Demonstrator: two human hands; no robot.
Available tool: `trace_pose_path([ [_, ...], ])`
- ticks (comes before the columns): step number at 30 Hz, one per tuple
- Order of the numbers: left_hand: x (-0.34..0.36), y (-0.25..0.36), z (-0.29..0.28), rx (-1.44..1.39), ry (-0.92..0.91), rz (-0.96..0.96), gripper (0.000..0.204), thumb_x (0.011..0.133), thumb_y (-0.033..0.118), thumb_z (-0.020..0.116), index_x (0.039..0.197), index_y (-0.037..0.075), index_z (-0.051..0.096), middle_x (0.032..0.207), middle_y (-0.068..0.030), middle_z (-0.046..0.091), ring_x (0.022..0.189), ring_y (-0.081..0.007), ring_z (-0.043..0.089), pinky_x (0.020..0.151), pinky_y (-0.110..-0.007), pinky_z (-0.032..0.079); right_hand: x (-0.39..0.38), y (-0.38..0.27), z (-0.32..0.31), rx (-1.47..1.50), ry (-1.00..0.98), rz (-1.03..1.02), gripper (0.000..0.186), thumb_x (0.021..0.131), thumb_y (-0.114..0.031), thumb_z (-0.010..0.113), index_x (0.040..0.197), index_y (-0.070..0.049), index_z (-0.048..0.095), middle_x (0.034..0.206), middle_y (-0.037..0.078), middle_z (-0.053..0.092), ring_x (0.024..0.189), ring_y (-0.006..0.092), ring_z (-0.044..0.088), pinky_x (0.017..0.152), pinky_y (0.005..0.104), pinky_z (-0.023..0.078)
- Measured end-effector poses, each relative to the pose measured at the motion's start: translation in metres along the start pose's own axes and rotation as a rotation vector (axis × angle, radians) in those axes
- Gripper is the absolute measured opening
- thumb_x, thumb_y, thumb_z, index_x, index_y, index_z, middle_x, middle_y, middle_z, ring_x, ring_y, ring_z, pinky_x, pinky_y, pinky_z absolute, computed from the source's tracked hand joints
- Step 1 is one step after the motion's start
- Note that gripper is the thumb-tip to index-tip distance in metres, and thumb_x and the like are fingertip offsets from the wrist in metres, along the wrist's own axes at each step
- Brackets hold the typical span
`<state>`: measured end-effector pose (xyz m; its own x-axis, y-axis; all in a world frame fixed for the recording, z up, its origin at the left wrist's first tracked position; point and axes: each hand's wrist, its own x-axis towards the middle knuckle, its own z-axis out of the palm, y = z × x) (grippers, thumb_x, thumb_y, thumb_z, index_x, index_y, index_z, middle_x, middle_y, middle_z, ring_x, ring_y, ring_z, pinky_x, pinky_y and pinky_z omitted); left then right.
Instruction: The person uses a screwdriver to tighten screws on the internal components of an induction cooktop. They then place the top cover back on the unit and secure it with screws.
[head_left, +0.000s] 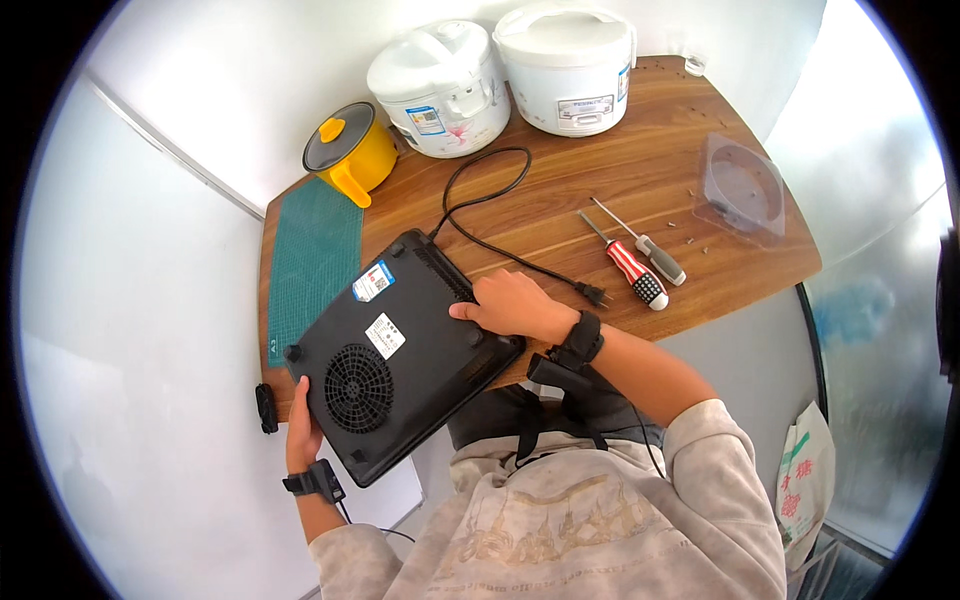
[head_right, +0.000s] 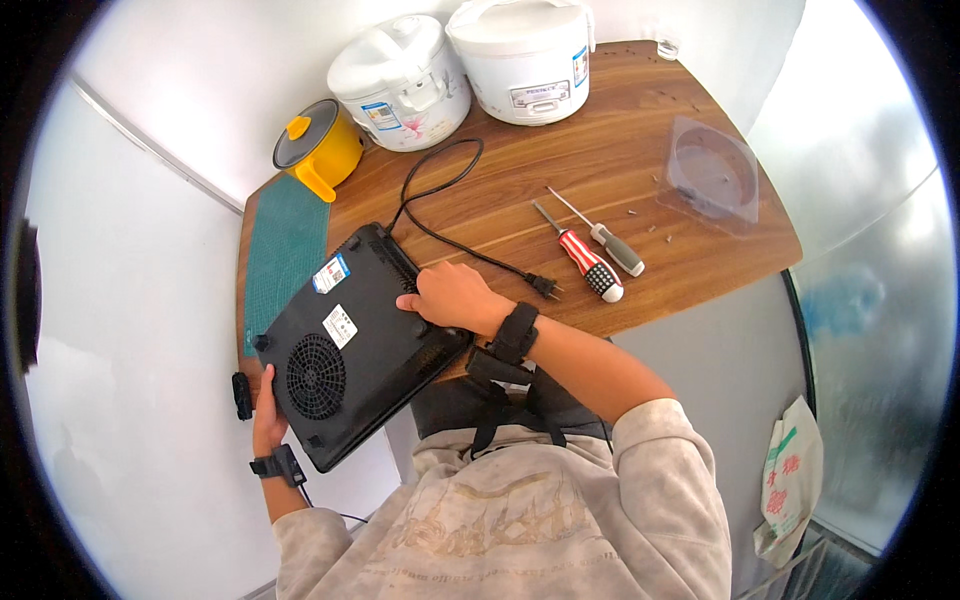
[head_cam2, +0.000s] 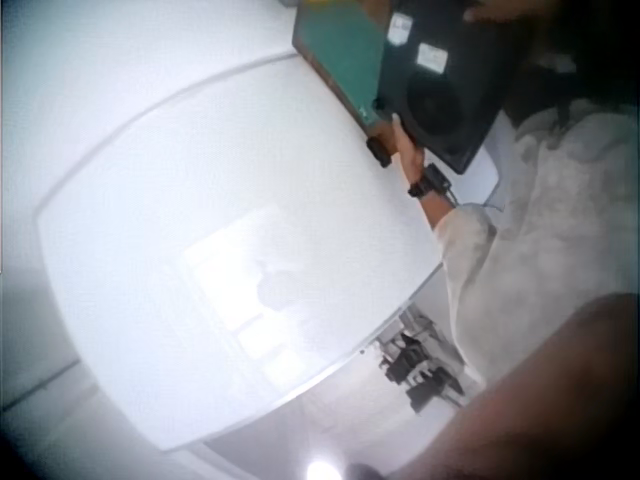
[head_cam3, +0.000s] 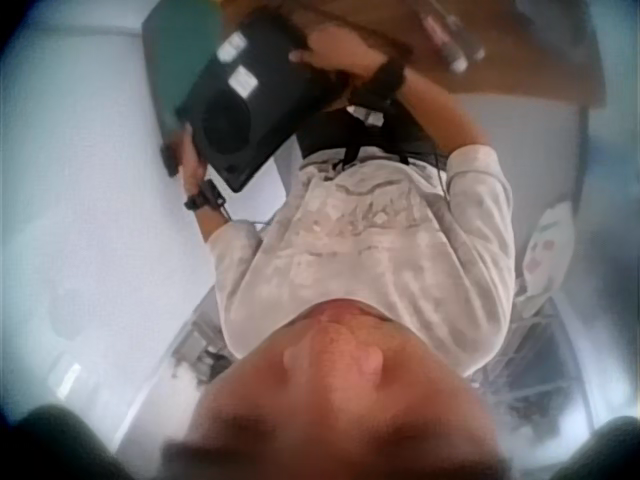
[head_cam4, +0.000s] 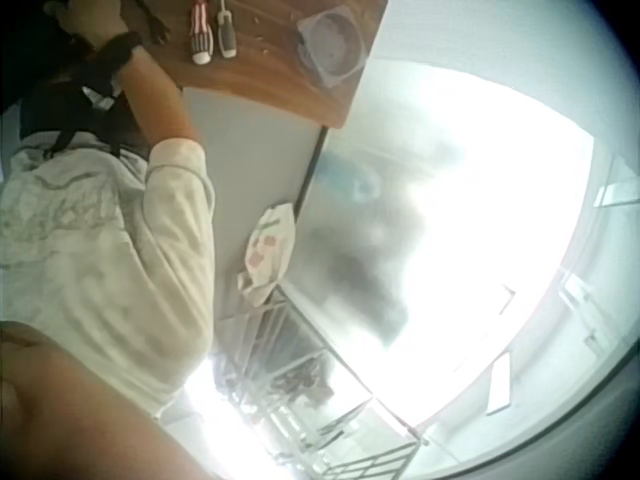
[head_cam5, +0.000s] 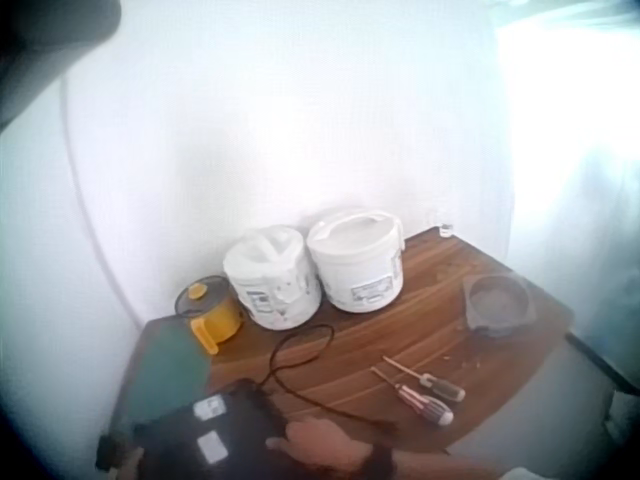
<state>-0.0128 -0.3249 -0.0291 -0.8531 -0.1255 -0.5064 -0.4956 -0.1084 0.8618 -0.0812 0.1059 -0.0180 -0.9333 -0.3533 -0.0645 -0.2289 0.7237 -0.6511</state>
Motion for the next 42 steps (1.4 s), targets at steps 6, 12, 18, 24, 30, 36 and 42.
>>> trace_pose_path([
  [6,-0.02,-0.025,-0.01,0.001,-0.069,-0.043,0.069,0.104,0.056,0.054,0.152,0.007,0.044,0.148,-0.0078,0.057,0.13,-0.0225,0.058,0.109,-0.04,0.048,0.029,-0.002,-0.008,-0.039,-0.03,-0.032,0.053,0.096,-0.046,0.068,0.088,0.006,0.07,0.085,0.028,0.071,0.085,0.0461,0.07,0.076,0.0521,0.056],
  [12,-0.049,-0.046,0.015,0.102,-0.117,-0.119,0.076,0.104,0.068,0.038,0.14,0.003,0.053,0.123,-0.0138,0.071,0.1,-0.0242,0.073,0.079,-0.039,0.062,0.057,0.001,-0.009,-0.06,0.058,-0.045,0.043,0.095,-0.041,0.069,0.096,0.001,0.073,0.099,0.025,0.072,0.097,0.0432,0.071,0.082,0.0502,0.057],
  [18,-0.068,-0.07,0.024,0.119,-0.127,-0.256,0.073,0.103,0.068,0.038,0.128,0.003,0.059,0.105,-0.0145,0.076,0.095,-0.0248,0.074,0.074,-0.036,0.062,0.075,0.0,-0.027,-0.191,0.06,-0.051,0.047,0.092,-0.046,0.072,0.099,0.0,0.075,0.1,0.024,0.073,0.099,0.0398,0.072,0.082,0.0456,0.059],
  [24,-0.075,-0.085,0.027,0.108,-0.145,-0.283,0.064,0.104,0.063,0.044,0.122,0.005,0.062,0.099,-0.0152,0.077,0.094,-0.0261,0.075,0.071,-0.035,0.061,0.071,0.027,-0.042,-0.156,0.094,-0.142,0.048,0.097,-0.047,0.064,0.105,0.0,0.07,0.096,0.022,0.073,0.093,0.0418,0.071,0.08,0.0498,0.056],
  [30,-0.092,-0.097,0.037,-0.086,-0.146,-0.278,0.057,0.106,0.055,0.047,0.116,0.001,0.065,0.103,-0.0172,0.077,0.097,-0.0278,0.076,0.07,-0.03,0.061,0.002,0.04,-0.087,0.092,0.209,-0.224,0.037,0.101,-0.036,0.058,0.104,-0.001,0.069,0.095,0.021,0.073,0.094,0.0431,0.068,0.082,0.051,0.054],
  [36,-0.109,-0.097,0.059,-0.217,-0.173,-0.32,0.055,0.106,0.054,0.048,0.119,0.003,0.065,0.107,-0.0161,0.077,0.099,-0.0273,0.075,0.072,-0.029,0.06,-0.104,0.053,-0.07,0.259,0.33,-0.115,0.023,0.097,-0.022,0.065,0.109,-0.002,0.067,0.092,0.02,0.072,0.085,0.0371,0.069,0.074,0.0454,0.054],
  [42,-0.103,-0.099,0.12,-0.225,-0.176,-0.226,0.055,0.106,0.054,0.05,0.122,0.003,0.066,0.115,-0.017,0.075,0.108,-0.0276,0.073,0.077,-0.029,0.06,-0.153,0.05,-0.01,0.308,0.311,-0.054,0.024,0.096,-0.02,0.067,0.114,-0.004,0.064,0.079,0.018,0.071,0.073,0.0384,0.068,0.065,0.0464,0.054],
])
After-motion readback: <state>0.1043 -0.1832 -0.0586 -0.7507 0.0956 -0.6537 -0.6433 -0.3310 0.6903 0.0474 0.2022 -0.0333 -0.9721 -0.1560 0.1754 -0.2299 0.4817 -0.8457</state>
